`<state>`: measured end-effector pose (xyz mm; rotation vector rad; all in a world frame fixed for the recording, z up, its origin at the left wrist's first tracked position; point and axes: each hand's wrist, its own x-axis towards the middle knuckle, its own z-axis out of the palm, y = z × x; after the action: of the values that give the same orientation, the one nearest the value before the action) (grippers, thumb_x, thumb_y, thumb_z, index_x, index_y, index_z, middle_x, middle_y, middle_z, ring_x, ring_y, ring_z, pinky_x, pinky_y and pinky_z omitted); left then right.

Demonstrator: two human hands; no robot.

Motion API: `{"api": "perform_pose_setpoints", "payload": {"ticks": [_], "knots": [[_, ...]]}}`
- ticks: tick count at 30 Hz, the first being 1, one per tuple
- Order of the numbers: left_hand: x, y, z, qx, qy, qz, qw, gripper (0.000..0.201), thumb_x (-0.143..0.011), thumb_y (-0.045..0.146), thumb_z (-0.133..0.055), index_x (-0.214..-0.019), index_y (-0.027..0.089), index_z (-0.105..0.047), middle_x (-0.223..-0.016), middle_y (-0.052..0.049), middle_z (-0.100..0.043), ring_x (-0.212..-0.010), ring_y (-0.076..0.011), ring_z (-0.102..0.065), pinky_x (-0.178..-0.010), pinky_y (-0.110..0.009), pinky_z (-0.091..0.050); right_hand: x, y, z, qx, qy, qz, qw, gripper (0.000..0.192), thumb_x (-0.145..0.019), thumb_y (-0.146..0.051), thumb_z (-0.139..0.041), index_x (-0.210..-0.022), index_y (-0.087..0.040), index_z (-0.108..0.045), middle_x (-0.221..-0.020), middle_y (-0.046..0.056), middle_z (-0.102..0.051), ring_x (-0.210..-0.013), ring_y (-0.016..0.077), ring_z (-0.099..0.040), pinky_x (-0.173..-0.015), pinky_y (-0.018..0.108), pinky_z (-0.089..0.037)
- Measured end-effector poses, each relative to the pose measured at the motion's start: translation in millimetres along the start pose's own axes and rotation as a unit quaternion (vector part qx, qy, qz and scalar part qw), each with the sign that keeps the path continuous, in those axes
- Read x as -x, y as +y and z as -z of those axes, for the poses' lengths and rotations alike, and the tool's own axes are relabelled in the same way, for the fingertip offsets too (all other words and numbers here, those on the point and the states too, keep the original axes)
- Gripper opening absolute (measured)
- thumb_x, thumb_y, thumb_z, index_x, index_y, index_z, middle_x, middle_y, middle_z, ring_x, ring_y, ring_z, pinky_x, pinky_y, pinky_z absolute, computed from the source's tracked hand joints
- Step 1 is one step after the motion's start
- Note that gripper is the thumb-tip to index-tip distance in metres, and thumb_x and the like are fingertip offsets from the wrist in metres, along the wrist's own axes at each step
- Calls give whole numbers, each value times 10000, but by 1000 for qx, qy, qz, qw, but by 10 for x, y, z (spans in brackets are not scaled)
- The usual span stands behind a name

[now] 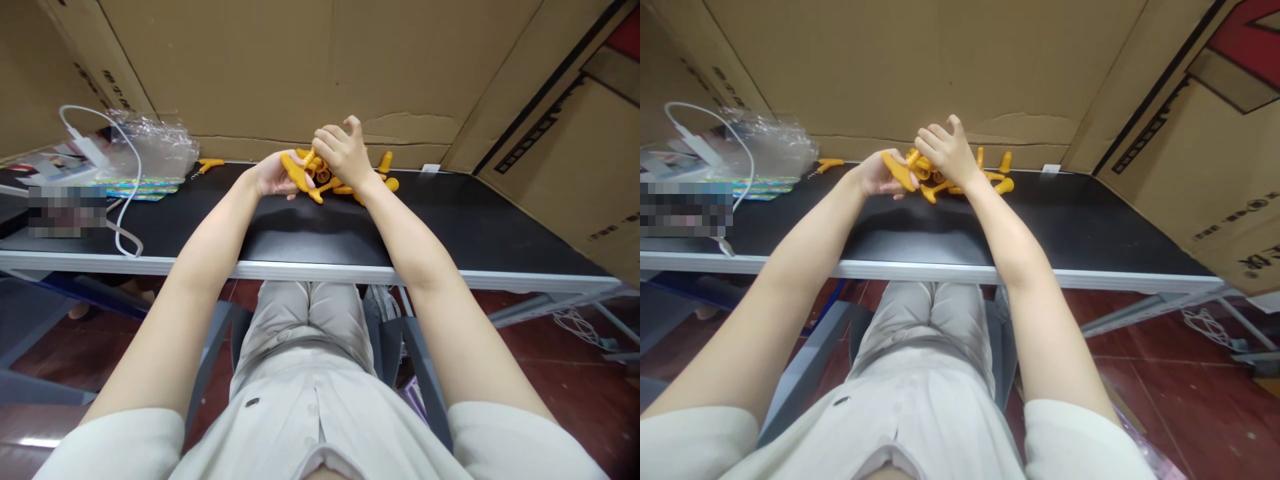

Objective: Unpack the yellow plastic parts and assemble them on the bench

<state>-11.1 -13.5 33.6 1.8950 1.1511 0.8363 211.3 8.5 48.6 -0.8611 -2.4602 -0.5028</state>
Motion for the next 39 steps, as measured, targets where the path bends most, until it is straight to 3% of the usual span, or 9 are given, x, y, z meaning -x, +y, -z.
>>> {"api": "perform_pose_setpoints", "payload": {"ticks": [4,11,15,19,22,26,30,34,39], "knots": [[-66,-105,50,27,19,35,999,664,-1049,678,-443,-783,173,-782,-522,-95,-627,-651,-337,-771,-818,-592,-704,-18,15,-61,11,21,0,1000,743,-1184,-400,1,-1418,-287,-695,-1461,106,-713,-1502,351,-580,-1309,719,-251],[-130,-190,110,208,-103,40,972,637,-1071,602,-500,-669,155,-712,-424,-41,-484,-344,-152,-462,-588,-371,-624,5,112,-214,48,10,30,998,599,-1199,-400,-154,-1512,-216,-631,-1560,156,-651,-1502,344,-579,-1318,661,-303],[-70,-115,86,250,-80,78,962,616,-1096,552,-492,-692,143,-713,-413,-27,-442,-313,-123,-375,-506,-304,-544,6,64,-185,59,-10,31,998,561,-1193,-318,-190,-1575,-242,-593,-1610,124,-618,-1544,332,-559,-1331,637,-303],[16,12,22,259,-58,116,957,541,-1066,527,-543,-721,150,-723,-386,6,-351,-302,-129,-342,-452,-280,-506,5,85,-104,40,1,-23,999,577,-1171,-239,-164,-1431,-244,-680,-1606,76,-627,-1562,314,-532,-1362,641,-243],[66,91,-10,260,-47,125,956,453,-1026,449,-598,-699,154,-705,-383,29,-306,-294,-123,-319,-427,-272,-495,79,272,-19,27,29,-123,992,436,-1181,-275,-294,-1391,-236,-674,-1666,78,-591,-1561,297,-489,-1373,598,-232],[93,133,-44,255,25,102,961,218,-917,217,-647,-721,146,-709,-401,76,-251,-308,-80,-240,-407,-208,-440,325,650,89,-5,122,-295,948,279,-1172,-356,-535,-1396,-237,-651,-1596,121,-632,-1462,294,-447,-1338,573,-268],[53,81,-55,259,144,78,952,112,-848,49,-656,-819,131,-726,-434,105,-278,-347,-51,-225,-397,-149,-323,651,946,81,44,87,-449,888,364,-1167,-262,-551,-1479,-112,-664,-1587,206,-636,-1502,348,-498,-1317,590,-299],[-12,-14,5,265,291,116,912,211,-817,-47,-585,-845,143,-673,-485,88,-376,-368,-55,-284,-396,-161,-277,903,1173,-85,24,58,-528,847,341,-1124,-269,-616,-1419,-148,-737,-1530,221,-694,-1535,386,-550,-1329,666,-311],[-47,-127,139,259,392,148,870,232,-876,-30,-598,-978,171,-655,-657,56,-535,-420,-63,-419,-431,-190,-343,1034,1305,-205,-93,61,-634,765,447,-1102,-251,-683,-1522,-99,-683,-1559,184,-708,-1502,296,-651,-1301,459,-466]]}}
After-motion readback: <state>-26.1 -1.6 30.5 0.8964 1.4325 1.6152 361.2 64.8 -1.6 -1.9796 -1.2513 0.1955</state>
